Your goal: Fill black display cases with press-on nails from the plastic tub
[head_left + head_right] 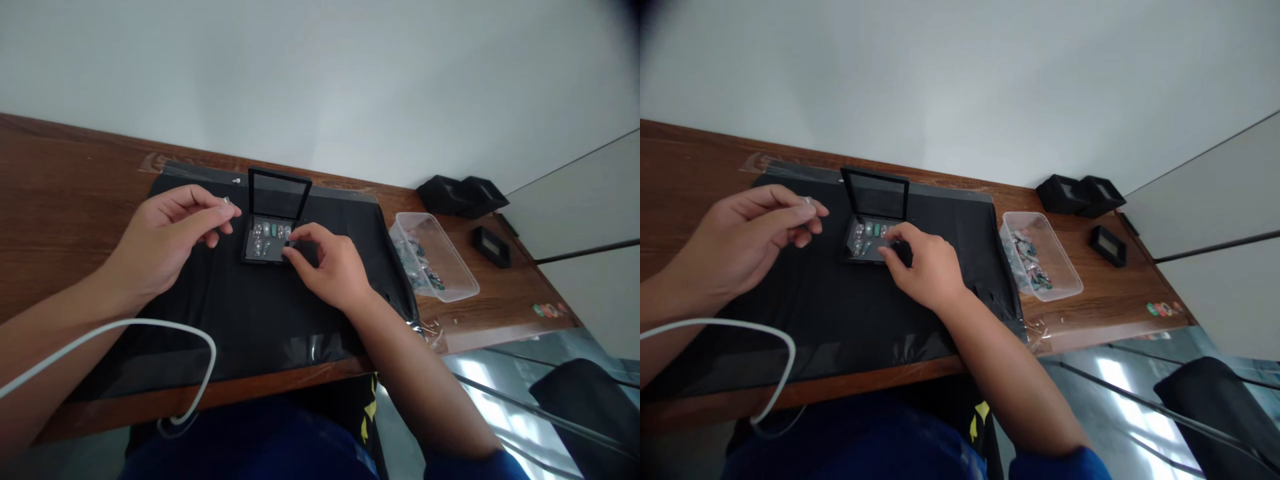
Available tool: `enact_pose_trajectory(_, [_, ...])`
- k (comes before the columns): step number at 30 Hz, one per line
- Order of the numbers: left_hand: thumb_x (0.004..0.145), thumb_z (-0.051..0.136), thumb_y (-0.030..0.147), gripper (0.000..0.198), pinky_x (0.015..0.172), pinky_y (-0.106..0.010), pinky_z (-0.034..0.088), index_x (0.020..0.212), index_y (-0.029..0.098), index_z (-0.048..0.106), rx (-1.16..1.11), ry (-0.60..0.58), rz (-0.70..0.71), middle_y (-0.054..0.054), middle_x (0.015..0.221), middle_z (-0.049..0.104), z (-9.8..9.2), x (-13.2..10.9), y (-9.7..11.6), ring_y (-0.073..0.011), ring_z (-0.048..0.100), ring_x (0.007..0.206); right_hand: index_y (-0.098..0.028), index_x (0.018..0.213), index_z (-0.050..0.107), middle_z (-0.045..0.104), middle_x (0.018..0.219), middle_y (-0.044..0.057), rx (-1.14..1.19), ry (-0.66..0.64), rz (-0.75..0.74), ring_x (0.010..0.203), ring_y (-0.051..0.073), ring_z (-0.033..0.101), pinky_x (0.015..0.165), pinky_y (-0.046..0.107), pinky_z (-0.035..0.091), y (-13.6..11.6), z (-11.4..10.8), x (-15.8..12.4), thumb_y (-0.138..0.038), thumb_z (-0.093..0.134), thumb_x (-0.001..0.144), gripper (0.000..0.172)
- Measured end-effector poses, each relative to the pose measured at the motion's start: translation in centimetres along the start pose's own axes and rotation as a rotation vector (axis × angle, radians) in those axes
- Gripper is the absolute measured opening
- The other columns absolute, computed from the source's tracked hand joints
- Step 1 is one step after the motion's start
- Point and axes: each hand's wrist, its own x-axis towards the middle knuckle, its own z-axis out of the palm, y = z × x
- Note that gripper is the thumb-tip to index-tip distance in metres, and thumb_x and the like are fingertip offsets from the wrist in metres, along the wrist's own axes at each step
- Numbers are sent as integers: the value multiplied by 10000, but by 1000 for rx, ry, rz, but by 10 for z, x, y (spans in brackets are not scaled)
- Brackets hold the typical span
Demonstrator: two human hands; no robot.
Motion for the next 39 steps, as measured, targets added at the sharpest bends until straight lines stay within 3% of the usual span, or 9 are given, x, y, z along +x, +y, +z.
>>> enact_pose_trajectory(5, [750,925,244,179,601,-252,463,750,215,749,29,-4,42,12,751,775,1,-1,1,-105,619,674,-270,1165,812,912,1113,43,-133,-13,47,870,234,825,719,322,506,-5,3,1,-394,789,1052,170])
enact_pose_trajectory(12, [810,953,273,195,707,-290,500,793,221,765,53,-13,28,13,805,779,-3,-1,-3,-127,637,748,-256,1057,833,884,927,28,-330,-76,-5,757,207,767,642,330,398,-13,9,4,-440,725,1118,222])
enact_pose_trajectory(16, [818,954,300,169,707,-293,494,814,225,803,63,-34,31,16,796,763,-3,0,-5,-130,627,751,-248,1037,838,896,1089,38,-360,-116,-42,896,207,797,655,323,411,-14,15,8,-395,701,1142,226])
enact_pose_trajectory(20, [794,971,299,187,691,-284,486,799,222,801,60,-34,27,15,812,771,-2,0,-4,-126,612,744,-267,1170,861,900,1184,38,-308,-104,-21,1014,239,823,724,320,487,-11,14,9,-356,747,1106,158])
enact_pose_trajectory(24, [799,965,289,173,694,-273,483,802,225,805,45,-27,26,24,808,769,-3,1,-4,-118,616,744,-294,1243,860,912,1114,14,-205,-89,23,886,207,808,744,311,514,-5,5,6,-301,827,1032,214])
enact_pose_trajectory(33, [800,964,301,182,693,-292,489,810,229,797,70,-22,19,12,830,764,-3,0,-4,-134,611,754,-291,1157,863,897,997,-8,-61,-22,72,716,158,721,675,290,461,-1,5,5,-197,808,944,240])
enact_pose_trajectory(36, [808,961,309,197,694,-290,492,798,224,784,76,-31,7,12,840,769,-3,0,-3,-132,612,756,-260,1166,841,880,952,-5,140,-9,113,618,122,636,621,270,444,3,11,7,-226,802,943,229])
enact_pose_trajectory(39, [793,972,305,202,697,-286,503,785,227,786,72,-16,1,13,829,768,-3,0,-3,-129,612,751,-225,1157,815,861,926,-5,350,-80,154,524,84,509,564,254,423,9,18,8,-269,809,948,213])
